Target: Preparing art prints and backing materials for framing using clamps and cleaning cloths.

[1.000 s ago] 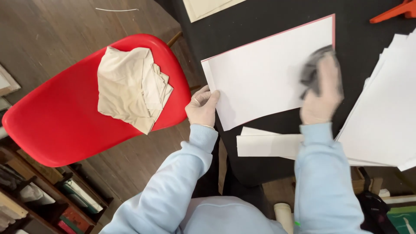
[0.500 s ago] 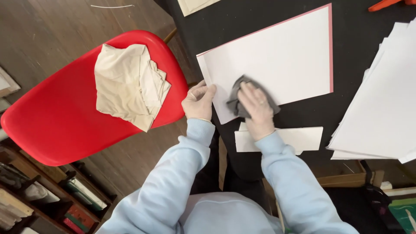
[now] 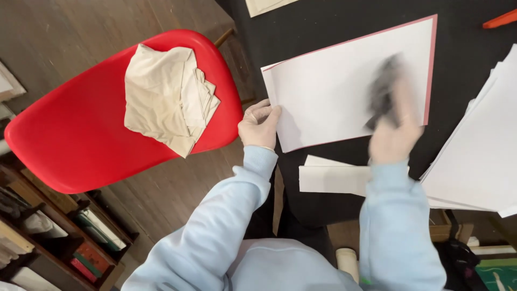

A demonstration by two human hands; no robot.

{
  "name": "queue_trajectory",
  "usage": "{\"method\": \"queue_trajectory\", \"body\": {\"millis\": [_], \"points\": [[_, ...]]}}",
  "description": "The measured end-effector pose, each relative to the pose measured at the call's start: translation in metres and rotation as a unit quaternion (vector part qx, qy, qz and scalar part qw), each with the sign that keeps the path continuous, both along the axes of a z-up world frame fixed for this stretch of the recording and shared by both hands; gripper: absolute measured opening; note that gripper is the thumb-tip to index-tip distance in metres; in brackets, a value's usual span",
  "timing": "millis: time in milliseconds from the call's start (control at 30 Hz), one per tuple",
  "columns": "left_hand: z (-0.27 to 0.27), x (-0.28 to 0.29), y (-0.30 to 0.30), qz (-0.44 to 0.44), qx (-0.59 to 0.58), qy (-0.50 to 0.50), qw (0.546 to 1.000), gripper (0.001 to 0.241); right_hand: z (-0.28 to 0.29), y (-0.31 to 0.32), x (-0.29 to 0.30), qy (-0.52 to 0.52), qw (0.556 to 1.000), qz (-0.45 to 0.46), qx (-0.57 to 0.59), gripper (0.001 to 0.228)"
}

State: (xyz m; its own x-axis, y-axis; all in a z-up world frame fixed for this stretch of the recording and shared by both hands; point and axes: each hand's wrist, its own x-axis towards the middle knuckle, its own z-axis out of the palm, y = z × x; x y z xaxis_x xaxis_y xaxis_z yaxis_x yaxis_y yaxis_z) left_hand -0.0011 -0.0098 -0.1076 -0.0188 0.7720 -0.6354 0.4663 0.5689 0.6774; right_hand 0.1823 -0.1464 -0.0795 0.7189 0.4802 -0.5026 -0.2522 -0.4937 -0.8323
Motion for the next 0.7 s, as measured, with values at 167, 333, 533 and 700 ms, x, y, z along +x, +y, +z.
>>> {"method": "queue_trajectory", "body": {"millis": [167,333,533,700], "points": [[-0.007,0.002,0.000,-0.015,0.030,-0.009,0.999,0.014,-0.042,0.028,0.021,-0.357,0.924,0.112,-0.077,0.053],[0.010,0.010,0.002,-0.001,-0.009,0.009,1.000,0.014,-0.036,0.050,-0.008,-0.351,0.919,0.160,-0.082,0.057],[0.007,0.010,-0.001,0.022,-0.019,0.030,0.999,0.014,-0.042,0.070,-0.035,-0.357,0.904,0.225,-0.066,0.045],[-0.005,0.007,-0.005,0.017,0.018,0.045,0.999,0.016,-0.046,0.082,-0.050,-0.362,0.890,0.275,-0.034,0.042]]}}
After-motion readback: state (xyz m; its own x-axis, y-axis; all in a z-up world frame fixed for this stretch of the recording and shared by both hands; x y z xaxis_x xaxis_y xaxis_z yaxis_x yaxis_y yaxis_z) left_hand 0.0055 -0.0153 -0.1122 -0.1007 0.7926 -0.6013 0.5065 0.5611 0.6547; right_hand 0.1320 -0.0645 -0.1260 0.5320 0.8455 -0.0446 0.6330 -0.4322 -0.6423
